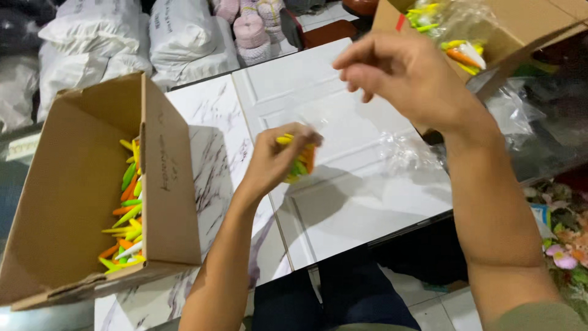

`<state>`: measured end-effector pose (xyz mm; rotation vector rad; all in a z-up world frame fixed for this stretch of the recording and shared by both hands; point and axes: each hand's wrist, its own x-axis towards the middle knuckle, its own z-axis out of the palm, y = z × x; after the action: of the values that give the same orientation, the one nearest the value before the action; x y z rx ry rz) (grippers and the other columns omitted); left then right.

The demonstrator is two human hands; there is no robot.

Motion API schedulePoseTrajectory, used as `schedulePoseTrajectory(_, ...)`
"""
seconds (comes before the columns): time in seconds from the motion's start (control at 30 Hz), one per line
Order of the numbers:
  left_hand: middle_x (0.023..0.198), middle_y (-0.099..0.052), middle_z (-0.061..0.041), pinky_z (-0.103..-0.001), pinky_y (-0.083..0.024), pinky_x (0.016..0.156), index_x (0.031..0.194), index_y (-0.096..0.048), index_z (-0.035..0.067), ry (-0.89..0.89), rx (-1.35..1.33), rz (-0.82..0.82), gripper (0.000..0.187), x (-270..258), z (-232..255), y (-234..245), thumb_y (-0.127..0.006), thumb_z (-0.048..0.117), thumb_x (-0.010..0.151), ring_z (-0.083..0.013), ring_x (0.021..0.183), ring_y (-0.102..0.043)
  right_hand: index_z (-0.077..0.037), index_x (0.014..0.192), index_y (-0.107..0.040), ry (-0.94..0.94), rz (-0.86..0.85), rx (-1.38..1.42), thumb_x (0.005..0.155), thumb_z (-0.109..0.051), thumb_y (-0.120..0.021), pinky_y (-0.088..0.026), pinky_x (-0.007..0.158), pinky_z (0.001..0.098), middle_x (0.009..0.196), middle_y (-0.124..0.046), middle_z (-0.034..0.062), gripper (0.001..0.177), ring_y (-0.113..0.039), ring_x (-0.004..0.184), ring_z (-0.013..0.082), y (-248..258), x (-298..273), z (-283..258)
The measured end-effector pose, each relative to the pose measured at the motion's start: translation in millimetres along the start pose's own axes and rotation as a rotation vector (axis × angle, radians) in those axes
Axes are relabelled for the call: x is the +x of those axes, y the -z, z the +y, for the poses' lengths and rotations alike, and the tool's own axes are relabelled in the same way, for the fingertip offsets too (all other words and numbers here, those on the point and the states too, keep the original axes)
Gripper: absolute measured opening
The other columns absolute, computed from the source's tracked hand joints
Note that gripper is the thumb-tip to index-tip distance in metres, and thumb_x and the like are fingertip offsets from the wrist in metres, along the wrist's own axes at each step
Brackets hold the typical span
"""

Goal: The person gathers small colorful plastic items from a cardboard box, places them into clear plastic bags, and seals the bags using a handheld stapler. The sealed bags are then placed into a second cardboard box.

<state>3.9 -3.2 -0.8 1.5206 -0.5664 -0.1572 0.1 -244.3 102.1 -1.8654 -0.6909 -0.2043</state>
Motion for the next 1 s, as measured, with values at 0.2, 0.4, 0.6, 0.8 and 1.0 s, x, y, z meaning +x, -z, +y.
schedulePoseTrajectory(0.2,0.088,-0.078,-0.008,-0.027,-0.058,0.074,0.102,-0.076,0.010,0.013,0.025,0.299,0.023,10.3,-18.7,5.0,-0.060,0.026,0.104,-0.0126,0.074,-0.070,-0.020,0.147,-0.058,-0.354,-0.245,-0.936,0.085,-0.050,-0.076,-0.041,0.109,0.0644,0.147,-0.052,0.0249,0.072,-0.050,0.138,0.0477,-9.4,-113.8,68.7)
schedulePoseTrajectory(0.4,0.086,-0.077,-0.012,-0.029,-0.059,0.068,0.098,-0.076,0.007,0.023,0.028,0.305,0.028,7.5,-13.6,-3.2,-0.059,0.028,0.105,-0.0157,0.069,-0.070,-0.035,0.137,-0.066,-0.467,-0.022,-1.060,0.101,-0.017,-0.060,-0.052,0.091,0.0438,0.125,-0.064,0.0076,0.041,-0.065,0.117,0.0298,-12.3,-167.5,131.5)
schedulePoseTrajectory(0.6,0.087,-0.076,-0.012,-0.029,-0.058,0.070,0.095,-0.074,0.006,-0.005,0.072,0.305,0.028,6.0,-7.0,-6.0,-0.057,0.026,0.106,-0.0162,0.072,-0.069,-0.021,0.135,-0.064,-0.157,0.236,-1.110,0.094,-0.013,-0.065,-0.055,0.086,0.0431,0.105,-0.067,0.0068,0.043,-0.068,0.095,0.0303,14.7,-173.8,141.5)
schedulePoseTrajectory(0.8,0.090,-0.071,-0.015,-0.030,-0.058,0.067,0.099,-0.054,0.010,-0.003,-0.050,0.317,0.015,3.4,2.0,-12.3,-0.058,0.023,0.103,-0.0194,0.072,-0.070,-0.003,0.121,-0.071,-0.253,0.370,-0.971,0.090,0.022,-0.063,-0.047,0.086,0.0448,0.109,-0.049,0.0166,0.041,-0.051,0.098,0.0308,111.6,-206.5,144.4)
schedulePoseTrajectory(1.0,0.093,-0.068,-0.002,-0.023,-0.051,0.075,0.080,-0.065,0.013,0.021,-0.012,0.383,0.020,6.2,-15.8,-9.1,-0.075,0.025,0.094,-0.0089,0.085,-0.064,0.005,0.150,-0.050,-0.378,0.411,-0.821,0.080,-0.024,-0.090,-0.041,0.099,0.0503,0.131,-0.065,0.0273,0.086,-0.059,0.120,0.0425,129.0,-203.4,173.5)
